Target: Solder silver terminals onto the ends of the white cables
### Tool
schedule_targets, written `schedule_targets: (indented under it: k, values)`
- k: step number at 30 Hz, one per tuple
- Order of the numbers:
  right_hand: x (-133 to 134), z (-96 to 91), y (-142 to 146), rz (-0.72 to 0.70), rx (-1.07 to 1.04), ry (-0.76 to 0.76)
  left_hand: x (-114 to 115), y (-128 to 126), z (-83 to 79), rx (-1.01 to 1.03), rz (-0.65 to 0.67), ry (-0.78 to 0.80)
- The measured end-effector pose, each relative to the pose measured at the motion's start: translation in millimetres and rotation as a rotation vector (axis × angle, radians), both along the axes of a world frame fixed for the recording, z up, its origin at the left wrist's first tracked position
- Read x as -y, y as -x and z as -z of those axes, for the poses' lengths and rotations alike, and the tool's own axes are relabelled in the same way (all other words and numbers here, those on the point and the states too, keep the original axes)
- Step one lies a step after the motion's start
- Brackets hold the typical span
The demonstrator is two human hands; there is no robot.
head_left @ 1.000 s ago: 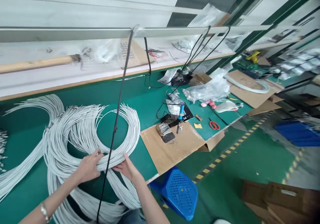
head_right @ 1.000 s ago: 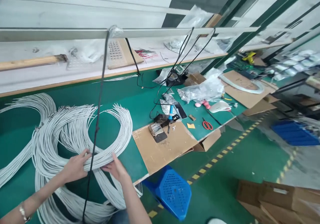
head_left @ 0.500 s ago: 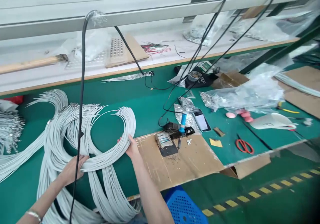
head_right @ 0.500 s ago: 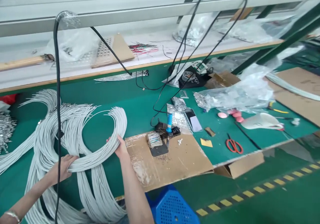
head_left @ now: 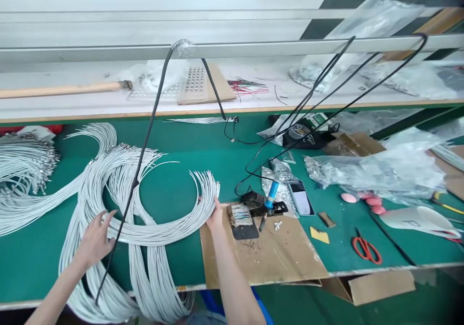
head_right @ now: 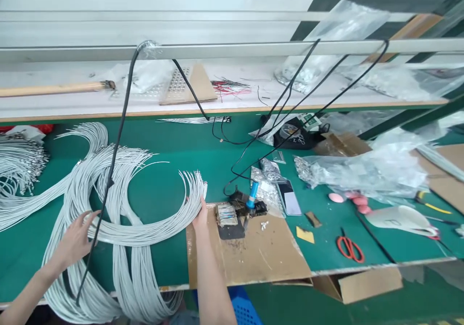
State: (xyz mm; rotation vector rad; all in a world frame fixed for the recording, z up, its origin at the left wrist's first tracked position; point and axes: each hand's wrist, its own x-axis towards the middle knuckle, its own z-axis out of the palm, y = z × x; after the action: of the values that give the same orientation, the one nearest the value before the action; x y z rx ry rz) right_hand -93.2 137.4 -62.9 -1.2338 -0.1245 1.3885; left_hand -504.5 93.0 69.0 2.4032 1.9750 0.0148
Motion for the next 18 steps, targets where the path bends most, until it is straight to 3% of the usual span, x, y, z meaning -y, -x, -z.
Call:
schedule_targets:
  k: [2,4,6,8,12,16,18]
  values:
    - [-3.4,-1.5,2.3,-0.008,0.128,0.027,29.4,-21.5,-8.8,0.071,-0.103,-0.227]
    - [-7.4,-3.5,4.1,-0.016,0.278,0.066,61.4,-52.5,-10.2,0.125,-0.127,-0.371]
    - [-5.0,-5.8,7.7,-0.039,0.434,0.097,86.8,-84.3,-5.9,0.165,-0.005,-0.371]
    - [10.0,-8.7,13.8,-0.088,0.576,0.1,100.6,-106.7,0.7,0.157,0.024,-0.378]
    - [83.4,-18.0,25.0,-0.25,0.761,0.02,109.7,-116.4,15.1,0.142,-0.047,-0.449]
    - [184.6,-24.0,24.3,-0.487,0.817,-0.044,113.3,-114.5,39.2,0.145,0.045,-0.355]
    - [226.9,-22.1,17.7,-0.613,0.814,-0.049,105.9,-109.0,53.7,0.128,-0.009,-0.316]
